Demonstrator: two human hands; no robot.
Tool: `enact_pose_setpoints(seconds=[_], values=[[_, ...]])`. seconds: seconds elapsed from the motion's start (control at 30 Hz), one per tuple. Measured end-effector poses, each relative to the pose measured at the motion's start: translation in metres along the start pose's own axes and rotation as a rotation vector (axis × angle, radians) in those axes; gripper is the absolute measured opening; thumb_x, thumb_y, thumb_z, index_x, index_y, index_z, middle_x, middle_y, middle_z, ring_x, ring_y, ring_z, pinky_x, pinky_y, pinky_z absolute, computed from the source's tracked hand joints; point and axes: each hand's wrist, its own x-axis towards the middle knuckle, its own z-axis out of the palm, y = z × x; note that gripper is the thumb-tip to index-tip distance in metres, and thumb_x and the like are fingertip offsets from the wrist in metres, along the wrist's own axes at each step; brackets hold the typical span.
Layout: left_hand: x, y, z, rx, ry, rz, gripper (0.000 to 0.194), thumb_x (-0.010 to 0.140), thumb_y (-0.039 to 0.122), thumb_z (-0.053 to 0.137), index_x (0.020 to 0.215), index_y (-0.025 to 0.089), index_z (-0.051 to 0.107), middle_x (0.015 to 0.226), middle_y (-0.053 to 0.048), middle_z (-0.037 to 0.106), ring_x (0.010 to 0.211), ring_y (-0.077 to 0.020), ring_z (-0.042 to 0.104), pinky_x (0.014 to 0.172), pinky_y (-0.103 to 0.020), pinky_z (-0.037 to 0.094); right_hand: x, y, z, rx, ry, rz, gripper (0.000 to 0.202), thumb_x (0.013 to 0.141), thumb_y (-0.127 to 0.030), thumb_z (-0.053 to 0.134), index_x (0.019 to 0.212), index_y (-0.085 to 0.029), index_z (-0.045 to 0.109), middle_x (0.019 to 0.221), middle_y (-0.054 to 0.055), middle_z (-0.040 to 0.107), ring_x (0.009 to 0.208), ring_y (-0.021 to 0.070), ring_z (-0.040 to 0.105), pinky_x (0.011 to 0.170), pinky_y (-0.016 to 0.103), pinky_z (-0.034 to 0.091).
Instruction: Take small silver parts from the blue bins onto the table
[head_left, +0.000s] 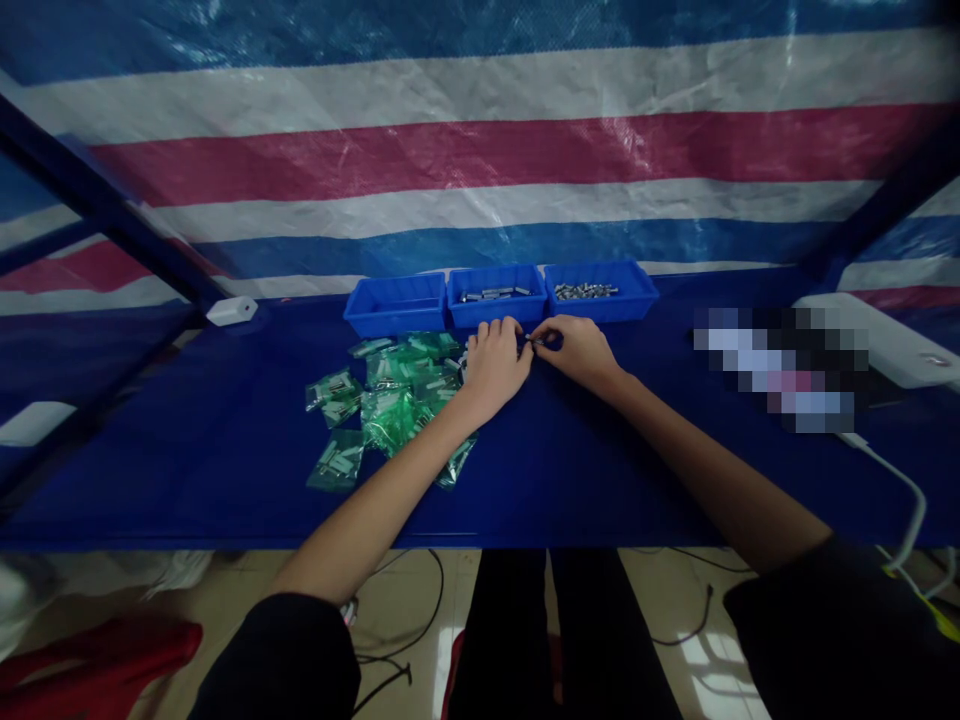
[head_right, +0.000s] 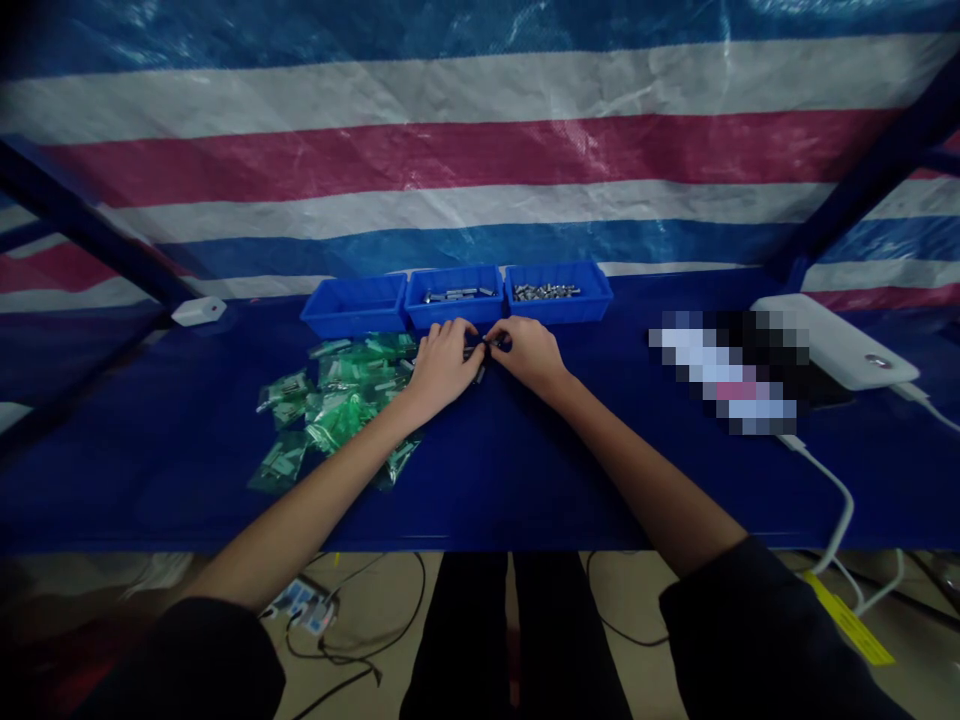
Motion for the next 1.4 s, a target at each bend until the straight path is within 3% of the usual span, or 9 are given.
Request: enact_pose_setpoints(seconds=[0.1,0.23,0.5,0.67,0.83,1.0,1.2,1.4], values=[[0.003,0.001,-0.001,-0.156,0.079,-0.065,0.020,0.088,0.038,0.042,0.089,0.019,0.047,0.092,-0.008,0.055,0.092,-0.0233,0.047,0.084,-0.039,0.035,0.003,-0.005,-0.001,0.252,0.059,0.047,0.014,0.069,-0.023,0.065,0.081,-0.019,0.069,0.080,0.004,0.068,0.069,0.0157,0.062,0.068,0.030,0.050],[0.007,0.000,-0.001,-0.399,0.197,-0.082,0.020,0.089,0.038,0.041,0.078,0.021,0.043,0.076,-0.002,0.050,0.076,-0.0165,0.047,0.073,-0.030,0.034,0.007,-0.013,0.001,0.616,0.112,0.127,0.028,0.067,-0.034,0.071,0.090,-0.018,0.067,0.084,0.005,0.069,0.076,0.0159,0.065,0.076,0.032,0.053],[0.010,0.003,-0.004,-0.751,0.223,-0.121,0.035,0.089,0.036,0.044,0.059,0.020,0.038,0.057,0.003,0.037,0.059,-0.0118,0.039,0.065,-0.026,0.032,0.008,-0.018,-0.002,0.855,0.062,0.309,0.044,0.065,-0.041,0.073,0.104,-0.021,0.066,0.099,0.006,0.070,0.089,0.0181,0.065,0.078,0.034,0.054],[0.009,0.008,-0.005,-0.829,0.181,-0.102,0.034,0.088,0.039,0.047,0.060,0.020,0.046,0.062,0.001,0.044,0.066,-0.0137,0.045,0.071,-0.026,0.037,0.007,-0.024,-0.008,0.863,0.093,0.284,0.044,0.068,-0.043,0.070,0.107,-0.022,0.066,0.102,0.005,0.069,0.093,0.0180,0.063,0.080,0.033,0.054],[0.010,0.006,0.002,-0.790,0.108,0.002,0.037,0.093,0.037,0.035,0.066,0.019,0.053,0.071,-0.003,0.052,0.078,-0.0160,0.052,0.077,-0.030,0.041,0.007,-0.028,-0.009,0.830,0.081,0.172,0.038,0.071,-0.044,0.068,0.103,-0.023,0.068,0.100,0.004,0.069,0.094,0.0187,0.063,0.086,0.037,0.052],[0.009,0.006,0.002,-0.750,0.169,-0.012,0.032,0.092,0.037,0.039,0.069,0.019,0.055,0.073,-0.002,0.050,0.078,-0.0148,0.051,0.078,-0.029,0.040,0.007,-0.029,-0.010,0.800,0.092,0.131,0.035,0.072,-0.043,0.067,0.101,-0.023,0.068,0.097,0.004,0.069,0.090,0.0175,0.064,0.088,0.037,0.052],[0.007,0.009,-0.003,-0.842,0.228,-0.113,0.029,0.089,0.038,0.046,0.066,0.020,0.051,0.070,0.000,0.049,0.072,-0.0124,0.048,0.073,-0.025,0.038,0.007,-0.030,-0.012,0.745,0.134,0.125,0.033,0.073,-0.042,0.067,0.100,-0.023,0.067,0.103,0.005,0.068,0.101,0.0190,0.062,0.091,0.037,0.050],[0.006,0.012,-0.006,-0.904,0.297,-0.126,0.024,0.088,0.036,0.047,0.070,0.021,0.047,0.070,0.002,0.047,0.069,-0.0109,0.046,0.071,-0.024,0.037,0.006,-0.025,-0.004,0.765,0.131,0.156,0.028,0.071,-0.039,0.069,0.092,-0.022,0.067,0.097,0.005,0.069,0.095,0.0187,0.063,0.088,0.037,0.051]])
